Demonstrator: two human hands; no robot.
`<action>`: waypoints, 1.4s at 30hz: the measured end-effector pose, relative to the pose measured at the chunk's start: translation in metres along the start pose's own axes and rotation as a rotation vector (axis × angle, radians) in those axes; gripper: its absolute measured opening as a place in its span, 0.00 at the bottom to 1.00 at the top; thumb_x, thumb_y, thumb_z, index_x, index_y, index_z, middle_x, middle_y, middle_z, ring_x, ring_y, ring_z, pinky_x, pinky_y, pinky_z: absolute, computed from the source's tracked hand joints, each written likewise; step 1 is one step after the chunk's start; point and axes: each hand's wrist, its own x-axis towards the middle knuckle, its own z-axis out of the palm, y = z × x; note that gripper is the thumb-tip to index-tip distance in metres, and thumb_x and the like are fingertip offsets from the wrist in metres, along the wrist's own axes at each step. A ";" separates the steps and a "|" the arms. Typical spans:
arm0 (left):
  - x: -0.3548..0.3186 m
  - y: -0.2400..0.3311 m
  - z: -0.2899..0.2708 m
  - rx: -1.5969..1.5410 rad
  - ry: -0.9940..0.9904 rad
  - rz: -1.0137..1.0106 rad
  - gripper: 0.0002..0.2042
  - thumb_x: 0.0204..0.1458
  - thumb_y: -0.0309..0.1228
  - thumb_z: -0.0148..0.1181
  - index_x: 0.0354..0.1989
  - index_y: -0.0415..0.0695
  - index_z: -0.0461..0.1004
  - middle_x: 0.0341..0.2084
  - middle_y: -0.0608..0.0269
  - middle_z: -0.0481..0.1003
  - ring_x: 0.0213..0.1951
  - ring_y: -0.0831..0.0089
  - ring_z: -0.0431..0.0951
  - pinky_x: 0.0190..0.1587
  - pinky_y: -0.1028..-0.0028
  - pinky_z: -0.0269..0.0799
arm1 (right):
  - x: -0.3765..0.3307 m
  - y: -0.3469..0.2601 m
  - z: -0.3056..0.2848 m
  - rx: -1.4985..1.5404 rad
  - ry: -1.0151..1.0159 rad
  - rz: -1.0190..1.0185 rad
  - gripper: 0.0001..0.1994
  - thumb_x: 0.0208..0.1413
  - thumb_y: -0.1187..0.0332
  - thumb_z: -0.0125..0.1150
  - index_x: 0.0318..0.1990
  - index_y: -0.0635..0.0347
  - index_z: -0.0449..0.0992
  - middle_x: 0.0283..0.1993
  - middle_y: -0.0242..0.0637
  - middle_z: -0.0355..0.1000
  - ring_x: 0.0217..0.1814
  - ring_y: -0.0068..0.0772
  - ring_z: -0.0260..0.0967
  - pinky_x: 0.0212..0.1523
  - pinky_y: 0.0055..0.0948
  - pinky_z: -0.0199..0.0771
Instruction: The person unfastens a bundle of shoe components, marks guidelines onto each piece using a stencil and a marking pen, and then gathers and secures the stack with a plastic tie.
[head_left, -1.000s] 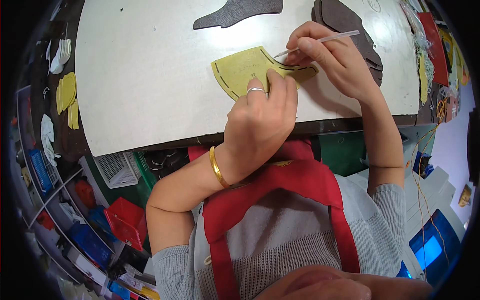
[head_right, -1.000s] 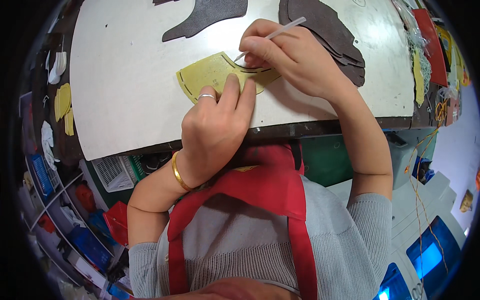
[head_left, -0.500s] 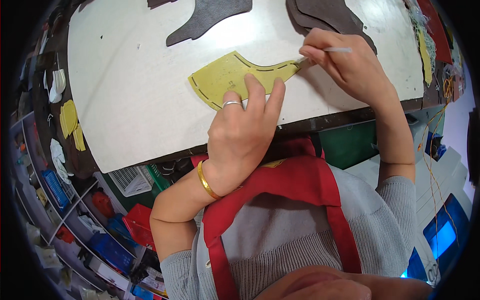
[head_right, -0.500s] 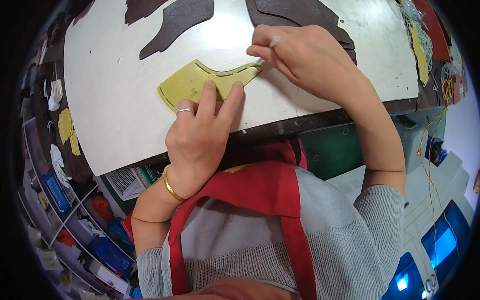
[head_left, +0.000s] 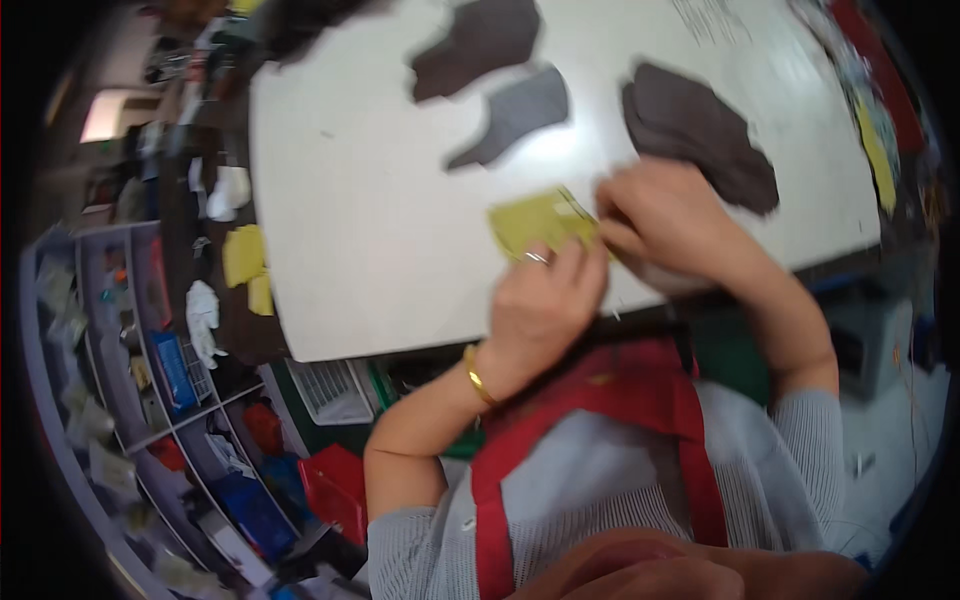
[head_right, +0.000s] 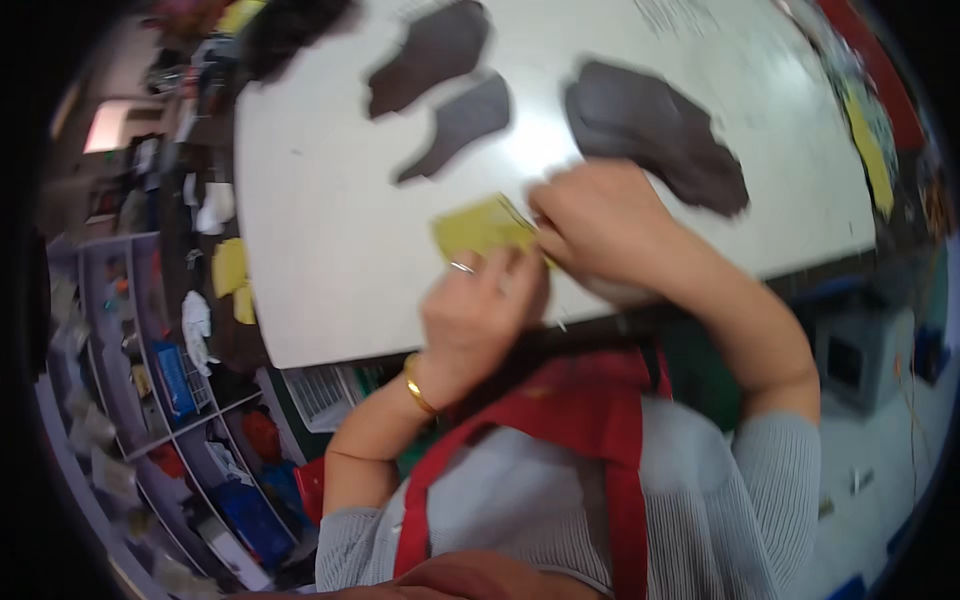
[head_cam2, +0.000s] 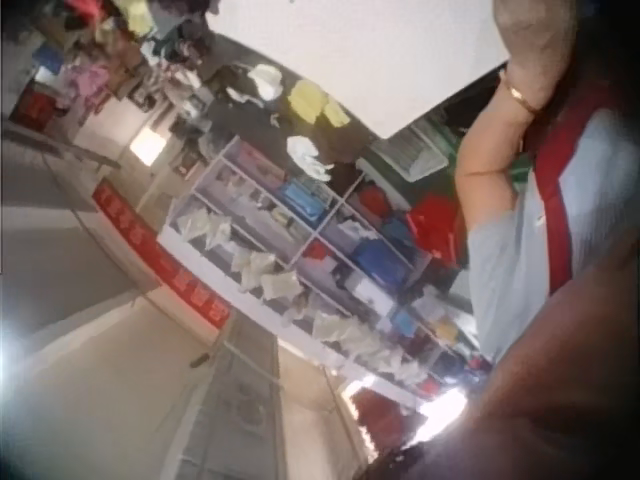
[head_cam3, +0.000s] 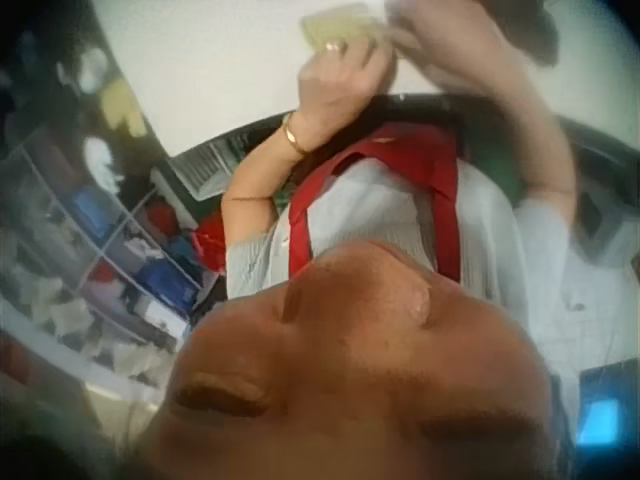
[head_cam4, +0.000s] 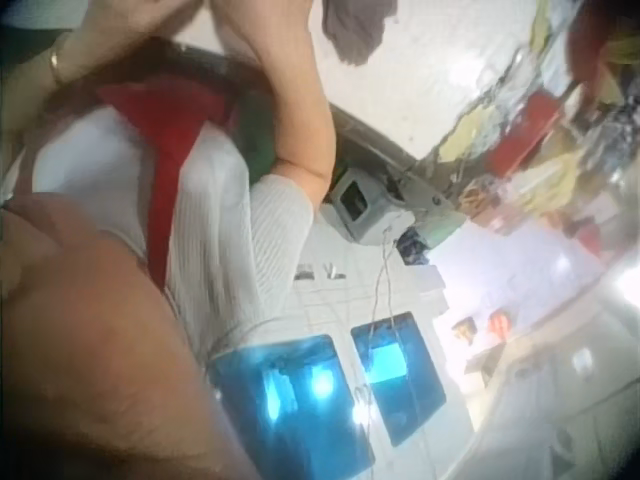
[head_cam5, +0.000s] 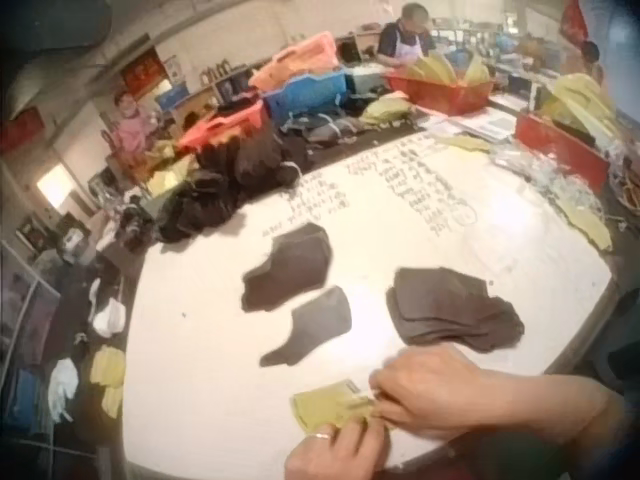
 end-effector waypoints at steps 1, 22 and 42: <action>0.001 -0.001 0.010 -0.047 0.064 0.051 0.16 0.47 0.29 0.62 0.46 0.45 0.78 0.36 0.63 0.76 0.32 0.68 0.76 0.26 0.70 0.73 | -0.006 0.007 -0.002 0.017 0.029 -0.034 0.13 0.52 0.59 0.66 0.30 0.61 0.77 0.29 0.47 0.77 0.34 0.55 0.76 0.35 0.47 0.76; 0.002 -0.012 -0.022 -0.464 0.394 0.075 0.22 0.54 0.30 0.62 0.58 0.37 0.75 0.61 0.46 0.73 0.64 0.45 0.71 0.66 0.54 0.66 | -0.035 -0.006 -0.032 0.943 0.099 0.321 0.16 0.61 0.57 0.66 0.43 0.64 0.77 0.33 0.28 0.77 0.35 0.19 0.69 0.36 0.22 0.70; -0.040 -0.004 0.016 -0.454 0.159 -0.125 0.28 0.40 0.36 0.72 0.51 0.35 0.76 0.47 0.52 0.75 0.50 0.55 0.75 0.53 0.58 0.71 | 0.012 0.027 -0.004 0.695 0.072 0.312 0.12 0.67 0.66 0.61 0.50 0.65 0.79 0.39 0.25 0.76 0.43 0.14 0.71 0.45 0.18 0.70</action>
